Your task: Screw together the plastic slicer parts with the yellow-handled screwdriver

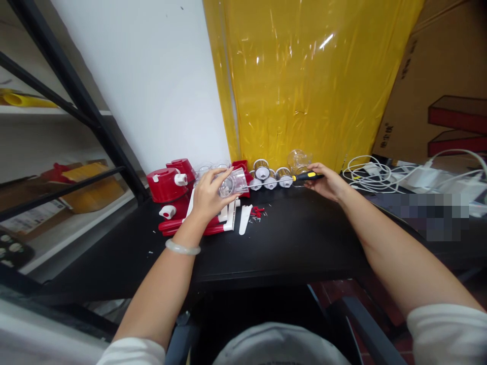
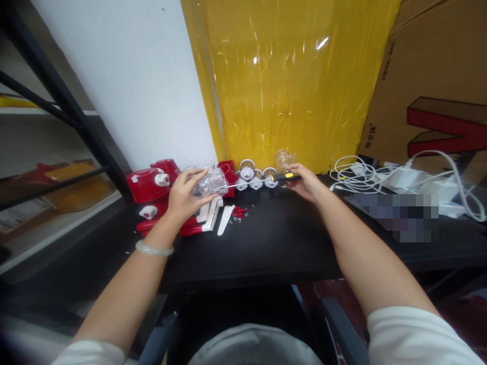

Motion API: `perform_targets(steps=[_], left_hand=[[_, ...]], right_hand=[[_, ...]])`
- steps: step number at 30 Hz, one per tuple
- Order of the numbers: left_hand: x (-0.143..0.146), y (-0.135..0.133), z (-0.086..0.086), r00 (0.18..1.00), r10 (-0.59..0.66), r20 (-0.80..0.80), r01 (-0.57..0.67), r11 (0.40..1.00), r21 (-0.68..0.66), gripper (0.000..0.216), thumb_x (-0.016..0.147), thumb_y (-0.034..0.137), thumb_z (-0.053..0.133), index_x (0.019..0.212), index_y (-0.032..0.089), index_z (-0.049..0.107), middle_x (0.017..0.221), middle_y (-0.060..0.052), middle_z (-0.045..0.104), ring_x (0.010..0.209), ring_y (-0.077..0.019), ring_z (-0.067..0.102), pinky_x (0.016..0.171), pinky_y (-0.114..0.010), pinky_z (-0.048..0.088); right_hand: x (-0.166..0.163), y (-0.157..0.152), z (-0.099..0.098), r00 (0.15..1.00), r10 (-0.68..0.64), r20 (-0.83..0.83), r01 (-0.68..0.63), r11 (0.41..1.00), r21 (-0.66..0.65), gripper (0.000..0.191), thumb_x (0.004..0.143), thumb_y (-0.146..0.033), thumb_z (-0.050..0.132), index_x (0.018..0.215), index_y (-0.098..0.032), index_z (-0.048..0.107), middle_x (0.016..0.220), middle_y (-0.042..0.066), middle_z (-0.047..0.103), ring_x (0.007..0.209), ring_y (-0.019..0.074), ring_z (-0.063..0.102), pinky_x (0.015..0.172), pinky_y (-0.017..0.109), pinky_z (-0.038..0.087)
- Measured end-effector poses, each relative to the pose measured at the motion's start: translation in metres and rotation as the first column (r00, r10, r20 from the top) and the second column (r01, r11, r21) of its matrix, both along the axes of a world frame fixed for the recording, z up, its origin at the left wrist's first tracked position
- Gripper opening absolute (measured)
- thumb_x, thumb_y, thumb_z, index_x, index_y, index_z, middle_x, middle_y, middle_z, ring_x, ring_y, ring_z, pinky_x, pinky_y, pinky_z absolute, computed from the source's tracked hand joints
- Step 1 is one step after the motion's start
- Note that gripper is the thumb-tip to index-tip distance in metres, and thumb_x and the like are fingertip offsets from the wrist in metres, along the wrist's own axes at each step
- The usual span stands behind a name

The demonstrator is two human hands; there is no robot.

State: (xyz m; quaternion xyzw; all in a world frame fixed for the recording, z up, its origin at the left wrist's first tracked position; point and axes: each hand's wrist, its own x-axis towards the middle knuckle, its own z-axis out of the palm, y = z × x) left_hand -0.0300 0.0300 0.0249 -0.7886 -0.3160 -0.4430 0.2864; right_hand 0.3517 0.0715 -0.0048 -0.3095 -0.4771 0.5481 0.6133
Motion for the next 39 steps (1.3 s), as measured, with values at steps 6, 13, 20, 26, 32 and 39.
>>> perform_targets(steps=[6,13,20,26,32,39], left_hand=[[0.001,-0.001,-0.001,1.0,0.0,-0.011,0.0,1.0,0.002,0.072,0.074,0.04,0.089,0.138,0.024,0.06,0.126,-0.012,0.066,0.115,-0.0296,0.066,0.095,-0.046,0.058],[-0.001,-0.001,-0.001,1.0,0.022,-0.01,-0.022,1.0,0.02,0.072,0.074,0.039,0.089,0.138,0.024,0.06,0.126,-0.012,0.067,0.115,-0.0293,0.066,0.096,-0.045,0.057],[-0.001,0.001,-0.001,1.0,0.023,0.008,-0.024,1.0,0.003,0.073,0.074,0.04,0.089,0.139,0.026,0.06,0.126,-0.011,0.067,0.114,-0.0294,0.066,0.097,-0.046,0.057],[0.0,0.0,0.0,1.0,0.025,-0.019,-0.025,1.0,-0.003,0.071,0.076,0.042,0.088,0.139,0.026,0.06,0.126,-0.012,0.067,0.114,-0.0302,0.066,0.096,-0.047,0.057],[0.0,-0.001,0.002,0.999,0.036,-0.02,-0.035,0.999,0.009,0.07,0.076,0.04,0.088,0.139,0.025,0.06,0.125,-0.012,0.067,0.113,-0.0308,0.066,0.097,-0.048,0.056],[0.001,-0.002,0.002,0.999,0.036,-0.01,-0.036,0.999,0.005,0.072,0.076,0.04,0.088,0.14,0.027,0.059,0.126,-0.011,0.067,0.115,-0.0298,0.066,0.098,-0.047,0.055]], right_hand=[[0.002,0.008,-0.006,0.985,-0.079,0.153,0.075,0.997,0.031,0.046,0.085,-0.07,0.061,0.078,-0.024,0.06,0.047,-0.004,0.045,0.043,0.0134,0.043,0.056,0.032,0.049],[-0.001,0.004,-0.004,0.99,-0.052,0.128,0.05,0.999,0.021,0.035,0.076,-0.048,0.083,0.084,-0.025,0.058,0.06,-0.006,0.056,0.05,0.0105,0.048,0.06,0.03,0.052],[0.0,-0.005,0.002,0.999,0.035,-0.013,-0.035,0.998,0.048,0.038,0.063,-0.027,0.088,0.088,-0.026,0.059,0.082,-0.003,0.069,0.068,0.014,0.066,0.065,0.029,0.054],[0.001,0.012,-0.008,0.961,-0.15,0.231,0.138,0.988,0.067,0.045,0.08,-0.068,0.07,0.083,-0.024,0.062,0.058,-0.001,0.06,0.047,0.0152,0.057,0.046,0.029,0.047],[-0.002,0.009,-0.008,0.961,-0.182,0.207,0.156,0.979,0.134,0.036,0.074,-0.053,0.082,0.078,-0.023,0.063,0.056,-0.004,0.054,0.043,0.0093,0.043,0.045,0.026,0.04],[-0.002,-0.002,0.001,0.999,-0.038,0.019,0.036,0.995,0.089,0.029,0.068,-0.037,0.082,0.086,-0.026,0.062,0.078,-0.002,0.065,0.065,0.0141,0.06,0.06,0.029,0.052]])
